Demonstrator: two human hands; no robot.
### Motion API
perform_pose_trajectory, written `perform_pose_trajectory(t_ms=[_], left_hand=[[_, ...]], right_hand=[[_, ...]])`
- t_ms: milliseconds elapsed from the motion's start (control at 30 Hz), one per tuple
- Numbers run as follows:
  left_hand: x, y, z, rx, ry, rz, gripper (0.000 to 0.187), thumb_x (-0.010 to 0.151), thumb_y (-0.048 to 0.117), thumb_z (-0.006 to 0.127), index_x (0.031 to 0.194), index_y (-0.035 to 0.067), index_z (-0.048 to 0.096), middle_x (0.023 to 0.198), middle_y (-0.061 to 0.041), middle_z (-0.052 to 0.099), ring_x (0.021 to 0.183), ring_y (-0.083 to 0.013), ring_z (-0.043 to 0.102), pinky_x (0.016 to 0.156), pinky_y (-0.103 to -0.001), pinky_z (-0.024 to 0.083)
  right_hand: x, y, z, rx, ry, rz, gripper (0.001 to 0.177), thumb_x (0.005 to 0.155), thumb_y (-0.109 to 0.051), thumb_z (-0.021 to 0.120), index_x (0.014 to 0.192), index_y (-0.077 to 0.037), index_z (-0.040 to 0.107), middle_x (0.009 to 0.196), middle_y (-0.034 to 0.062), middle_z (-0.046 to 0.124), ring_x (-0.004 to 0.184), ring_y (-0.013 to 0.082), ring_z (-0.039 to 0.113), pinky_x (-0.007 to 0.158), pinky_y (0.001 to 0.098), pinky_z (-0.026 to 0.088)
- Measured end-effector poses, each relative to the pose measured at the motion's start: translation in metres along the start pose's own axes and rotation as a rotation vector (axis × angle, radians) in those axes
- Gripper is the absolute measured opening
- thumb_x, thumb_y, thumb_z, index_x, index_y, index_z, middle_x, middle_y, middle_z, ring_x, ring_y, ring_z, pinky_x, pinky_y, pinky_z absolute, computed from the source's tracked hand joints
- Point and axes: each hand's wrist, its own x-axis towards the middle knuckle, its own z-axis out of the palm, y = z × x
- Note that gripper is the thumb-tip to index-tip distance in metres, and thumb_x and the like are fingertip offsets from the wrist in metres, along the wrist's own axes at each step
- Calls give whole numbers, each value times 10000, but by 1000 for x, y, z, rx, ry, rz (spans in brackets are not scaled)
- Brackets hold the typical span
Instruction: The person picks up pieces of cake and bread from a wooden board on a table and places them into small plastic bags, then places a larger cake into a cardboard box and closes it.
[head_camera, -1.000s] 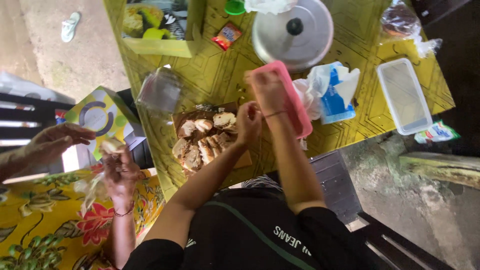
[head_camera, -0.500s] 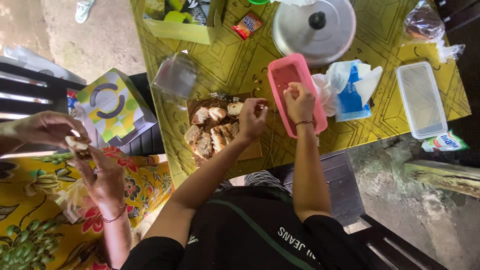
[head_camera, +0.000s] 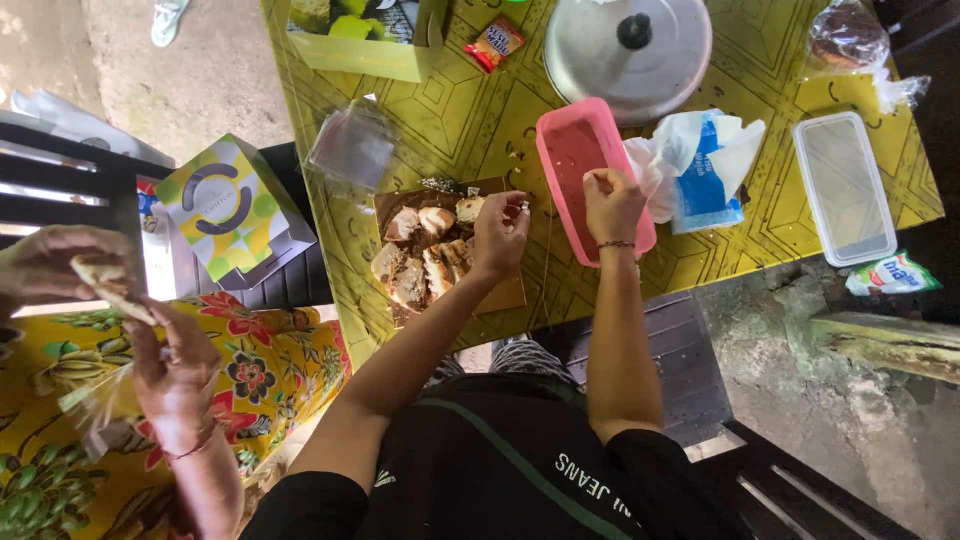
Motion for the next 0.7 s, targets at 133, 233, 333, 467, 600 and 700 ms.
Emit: perform_pose_trajectory(t_ms=[133, 233, 333, 467, 600, 700], left_hand=[[2, -15, 16, -30, -23, 18, 231, 940, 50, 679, 1169, 30, 655, 1081, -80, 623, 914, -163, 648, 810, -300, 588], [3, -12, 26, -100, -21, 7, 239, 945, 39, 672, 1180, 11, 642, 1060, -88, 627, 910, -164, 649, 813, -302, 577], [3, -8, 33, -89, -12, 17, 250, 933, 35, 685, 1178, 8, 644, 1051, -91, 633, 896, -173, 646, 804, -306, 573], [6, -13, 42, -20, -38, -4, 244, 938, 41, 668, 1179, 17, 637, 1065, -90, 623, 914, -171, 645, 802, -306, 590], [7, -2, 40, 5, -68, -26, 222, 968, 51, 667, 1185, 18, 632, 1060, -100, 629, 922, -181, 638, 806, -310, 583], [9, -13, 47, -25, -57, -53, 226, 959, 52, 663, 1181, 28, 636, 1069, -88, 629, 921, -170, 638, 798, -288, 602]], right_hand=[[6, 26, -12, 100, 36, -14, 108, 900, -119, 739, 970, -38, 751, 881, 89, 772, 784, 183, 749, 740, 308, 584], [10, 38, -22, 31, 69, -25, 93, 881, -106, 757, 953, -47, 759, 866, 93, 764, 757, 191, 740, 724, 318, 576], [10, 37, -34, -28, 93, 2, 56, 884, -102, 765, 917, -57, 770, 843, 94, 761, 741, 203, 742, 714, 329, 573], [10, 44, -48, -66, 159, -79, 76, 866, -110, 774, 913, -52, 763, 864, 106, 755, 767, 228, 742, 721, 341, 582], [13, 62, -59, -114, 187, -62, 103, 847, -129, 790, 893, -47, 748, 856, 102, 759, 770, 232, 746, 732, 352, 583], [11, 66, -68, -72, 150, 3, 145, 829, -164, 790, 904, -50, 743, 842, 97, 758, 769, 233, 753, 745, 355, 589]])
